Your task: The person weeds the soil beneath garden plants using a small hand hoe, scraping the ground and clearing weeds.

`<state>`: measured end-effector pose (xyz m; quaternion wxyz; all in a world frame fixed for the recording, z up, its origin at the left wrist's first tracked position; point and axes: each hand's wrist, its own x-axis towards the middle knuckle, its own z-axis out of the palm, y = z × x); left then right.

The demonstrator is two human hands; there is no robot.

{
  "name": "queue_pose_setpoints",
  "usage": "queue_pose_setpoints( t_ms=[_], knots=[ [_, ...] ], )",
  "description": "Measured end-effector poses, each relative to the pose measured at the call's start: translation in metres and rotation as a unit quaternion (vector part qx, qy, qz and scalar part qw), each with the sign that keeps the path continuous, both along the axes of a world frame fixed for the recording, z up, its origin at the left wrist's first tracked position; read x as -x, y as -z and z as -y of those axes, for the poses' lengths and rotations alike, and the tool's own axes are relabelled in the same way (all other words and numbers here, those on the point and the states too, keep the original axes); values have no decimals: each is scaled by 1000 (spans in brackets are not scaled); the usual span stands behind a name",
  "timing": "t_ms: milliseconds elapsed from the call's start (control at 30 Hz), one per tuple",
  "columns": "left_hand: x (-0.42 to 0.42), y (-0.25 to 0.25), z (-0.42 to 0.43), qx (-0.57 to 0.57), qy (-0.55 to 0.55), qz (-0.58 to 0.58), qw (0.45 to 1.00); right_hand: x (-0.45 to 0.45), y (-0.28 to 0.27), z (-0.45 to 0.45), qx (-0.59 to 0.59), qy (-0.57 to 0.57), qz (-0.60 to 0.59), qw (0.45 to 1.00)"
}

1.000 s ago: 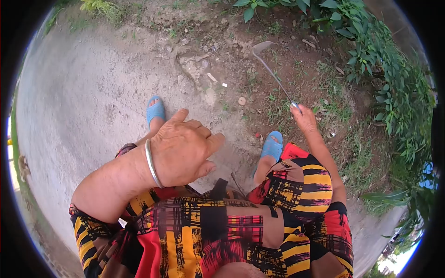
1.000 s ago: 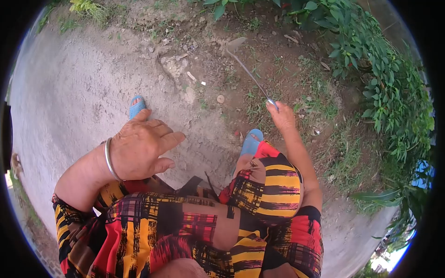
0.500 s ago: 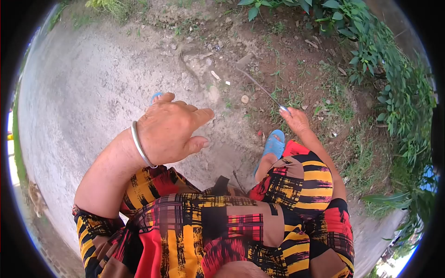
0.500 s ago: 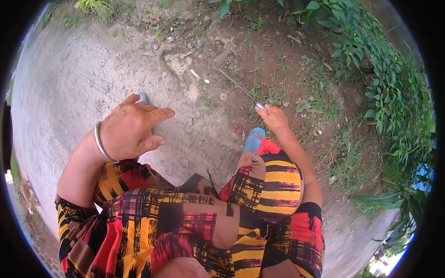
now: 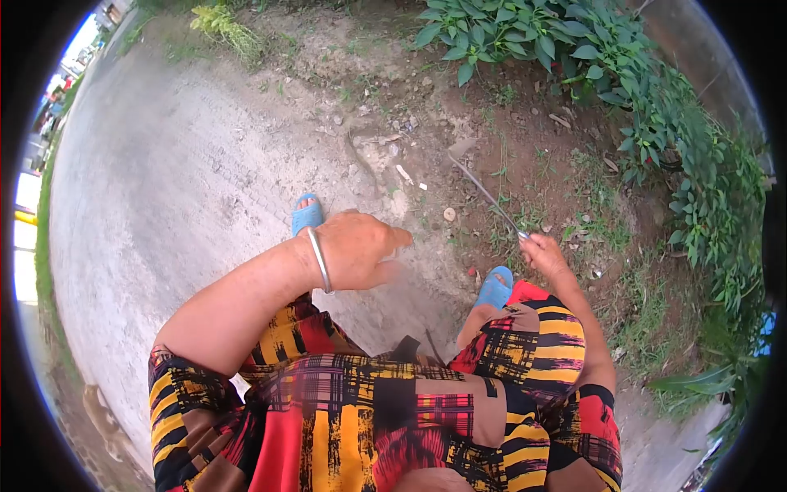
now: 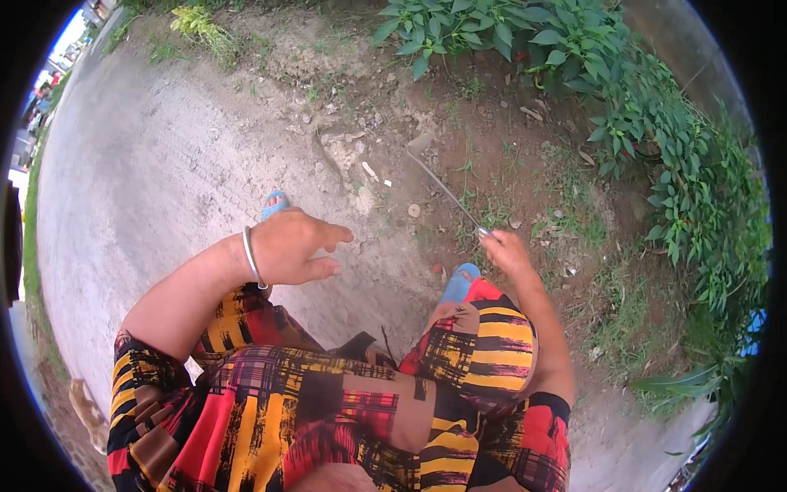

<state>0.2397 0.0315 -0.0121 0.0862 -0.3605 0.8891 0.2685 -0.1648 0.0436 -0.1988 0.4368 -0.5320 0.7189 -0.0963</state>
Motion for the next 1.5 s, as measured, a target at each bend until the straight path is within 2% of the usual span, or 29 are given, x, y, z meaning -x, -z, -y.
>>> queue_pose_setpoints(
  t_ms=[67, 100, 167, 200, 267, 300, 367, 400, 467, 533, 600, 667, 733, 767, 800, 833, 867, 933, 1000, 1067, 1133, 1200, 1300, 1367, 1400, 1467, 1500],
  knots=[
    [5, 14, 3, -73, -39, -116, 990, -29, -53, 17, -50, 4, 153, 987],
    [9, 20, 4, -68, -37, -114, 990, -42, -76, 20, -44, 4, 155, 987],
    [19, 22, 5, -196, -162, -193, 948, -67, -121, 25, -36, -28, 260, 964],
    [27, 15, 2, -189, -162, -192, 949, -80, -143, 24, -29, -31, 262, 964],
    [47, -1, -8, -348, -342, -295, 821, -104, -183, 20, -49, -48, 357, 931],
    [55, -6, -13, -339, -344, -296, 824, -115, -197, 15, -43, -54, 361, 930],
    [69, -13, -21, -465, -408, -452, 643, -134, -218, 4, -36, -77, 376, 923],
    [73, -9, -22, -455, -412, -454, 646, -142, -226, -1, -31, -87, 380, 920],
    [78, 7, -22, -451, -367, -534, 614, -153, -238, -16, 46, -171, 275, 945],
    [90, 3, -33, -395, -395, -561, 610, -147, -247, -31, 67, -175, 262, 947],
    [93, -4, -35, -377, -483, -539, 578, -125, -253, -39, 42, -166, 272, 947],
    [88, -7, -32, -365, -501, -528, 581, -91, -240, -48, 204, -84, 239, 946],
    [75, 6, -22, -378, -507, -498, 593, -33, -185, -49, 218, 39, 208, 953],
    [67, 13, -18, -392, -519, -496, 576, -6, -150, -57, 125, 138, 239, 953],
    [61, 15, -18, -386, -524, -497, 574, 28, -89, -71, 36, 207, 279, 937],
    [53, 18, -15, -389, -537, -480, 574, 57, -11, -95, 59, 129, 275, 951],
    [46, 21, -10, -389, -551, -464, 575, 87, 60, -127, 4, 171, 249, 953],
    [35, 32, 5, -395, -555, -461, 569, 63, 100, -187, -85, 268, 232, 931],
    [27, 44, 26, -401, -559, -458, 563, 11, 116, -212, -133, 331, 243, 902],
    [24, 57, 45, -434, -565, -468, 523, -37, 113, -205, -171, 364, 255, 879],
    [22, 67, 66, -444, -576, -457, 512, -75, 118, -192, -197, 385, 264, 862],
    [20, 75, 91, -456, -588, -442, 501, -99, 122, -173, -217, 392, 272, 852],
    [14, 83, 127, -468, -571, -477, 478, -119, 129, -143, -246, 397, 275, 840],
    [6, 82, 142, -451, -545, -450, 546, -123, 133, -128, -262, 395, 271, 838],
    [6, 77, 151, -450, -553, -441, 545, -125, 135, -121, -268, 392, 272, 837],
    [8, 66, 172, -431, -557, -396, 590, -128, 135, -109, -280, 397, 273, 830],
    [5, 69, 182, -433, -556, -389, 593, -130, 135, -102, -281, 398, 274, 829]
  ],
)
